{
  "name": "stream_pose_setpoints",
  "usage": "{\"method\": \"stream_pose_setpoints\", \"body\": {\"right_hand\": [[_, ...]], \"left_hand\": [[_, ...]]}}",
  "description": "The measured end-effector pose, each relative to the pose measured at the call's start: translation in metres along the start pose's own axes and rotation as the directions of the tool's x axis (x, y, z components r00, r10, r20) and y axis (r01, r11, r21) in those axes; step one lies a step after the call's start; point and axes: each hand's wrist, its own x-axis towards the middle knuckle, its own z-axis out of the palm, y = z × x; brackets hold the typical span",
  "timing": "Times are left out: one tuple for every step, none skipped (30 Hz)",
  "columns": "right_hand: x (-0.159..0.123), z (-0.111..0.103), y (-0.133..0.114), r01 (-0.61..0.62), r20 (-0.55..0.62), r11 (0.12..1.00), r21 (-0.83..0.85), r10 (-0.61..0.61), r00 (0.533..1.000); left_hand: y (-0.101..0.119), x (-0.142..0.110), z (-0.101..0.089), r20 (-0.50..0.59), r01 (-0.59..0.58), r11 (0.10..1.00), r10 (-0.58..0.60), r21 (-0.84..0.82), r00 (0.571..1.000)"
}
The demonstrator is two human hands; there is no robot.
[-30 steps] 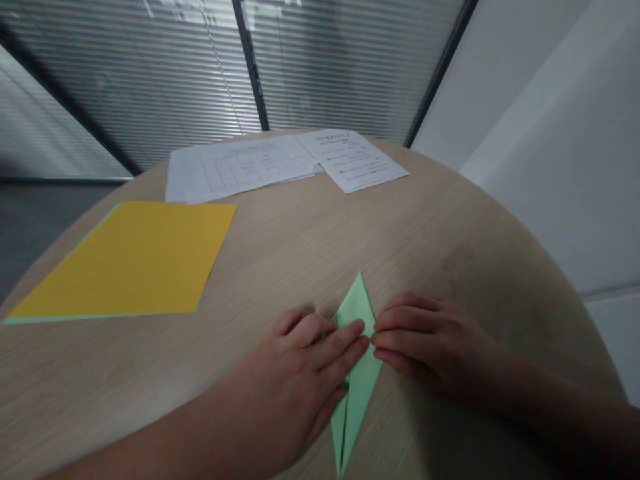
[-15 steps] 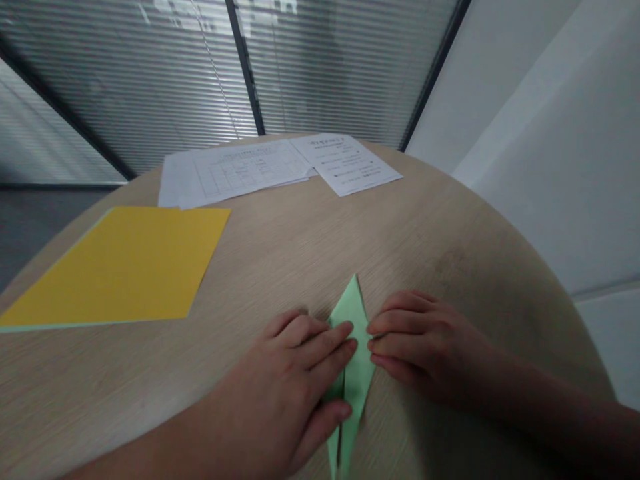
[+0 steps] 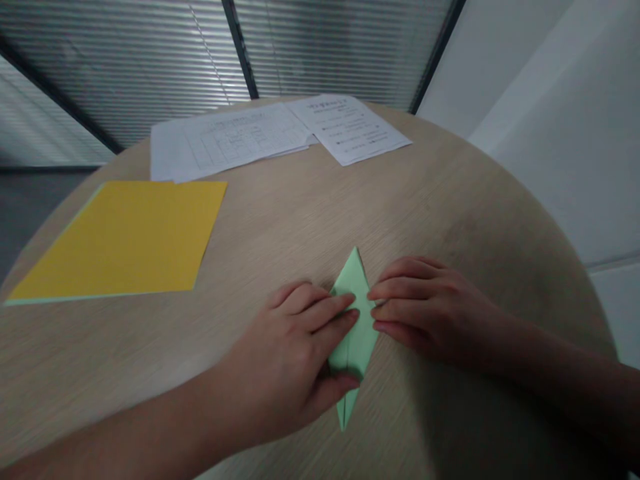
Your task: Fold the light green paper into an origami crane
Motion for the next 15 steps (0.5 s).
{"method": "stream_pose_setpoints", "body": {"right_hand": [[0.0,0.0,0.0,-0.003,0.001,1.0,0.004,0.003,1.0],[0.0,0.0,0.0,-0.006,0.006,1.0,0.01,0.006,1.0],[-0.001,0.001,0.0,-0.007,0.012,1.0,0.015,0.006,1.0],[-0.001,0.001,0.0,-0.005,0.015,1.0,0.017,0.004,1.0],[-0.001,0.001,0.0,-0.001,0.014,1.0,0.014,0.0,1.0],[-0.002,0.002,0.0,0.003,0.01,1.0,0.009,-0.003,1.0],[-0.002,0.002,0.001,0.006,0.003,1.0,0.004,-0.006,1.0],[-0.002,0.003,0.001,0.006,-0.006,1.0,0.002,-0.006,1.0],[-0.002,0.004,0.001,0.002,-0.017,1.0,0.002,-0.002,1.0],[-0.002,0.005,0.0,-0.007,-0.024,1.0,0.003,0.007,1.0],[-0.002,0.006,0.0,-0.017,-0.031,1.0,0.004,0.017,0.999],[-0.002,0.007,-0.001,-0.024,-0.038,1.0,0.004,0.025,0.999],[-0.001,0.009,-0.002,-0.029,-0.042,1.0,0.001,0.029,0.999],[-0.001,0.01,-0.003,-0.03,-0.046,1.0,-0.007,0.03,0.998],[0.0,0.011,-0.004,-0.029,-0.046,0.999,-0.021,0.028,0.999]], "left_hand": [[0.001,-0.001,0.0,-0.009,-0.026,1.0,0.026,0.014,1.0],[0.001,-0.002,0.001,-0.017,-0.06,0.998,0.061,0.024,0.998],[0.001,-0.003,0.002,-0.022,-0.097,0.995,0.098,0.031,0.995],[0.001,-0.004,0.003,-0.024,-0.131,0.991,0.132,0.035,0.991],[0.002,-0.005,0.003,-0.023,-0.156,0.987,0.157,0.039,0.987],[0.002,-0.006,0.004,-0.022,-0.173,0.984,0.174,0.045,0.984],[0.002,-0.007,0.004,-0.02,-0.184,0.982,0.185,0.05,0.982],[0.003,-0.007,0.004,-0.019,-0.19,0.98,0.191,0.055,0.981],[0.003,-0.007,0.004,-0.013,-0.191,0.98,0.192,0.056,0.981],[0.004,-0.007,0.004,-0.008,-0.189,0.981,0.189,0.052,0.982],[0.004,-0.007,0.005,-0.001,-0.182,0.982,0.183,0.044,0.983],[0.004,-0.007,0.005,0.002,-0.175,0.984,0.175,0.033,0.985],[0.004,-0.007,0.005,0.002,-0.165,0.986,0.165,0.021,0.986],[0.004,-0.007,0.006,0.0,-0.157,0.988,0.157,0.01,0.988],[0.004,-0.007,0.006,-0.004,-0.152,0.988,0.152,0.001,0.988]]}}
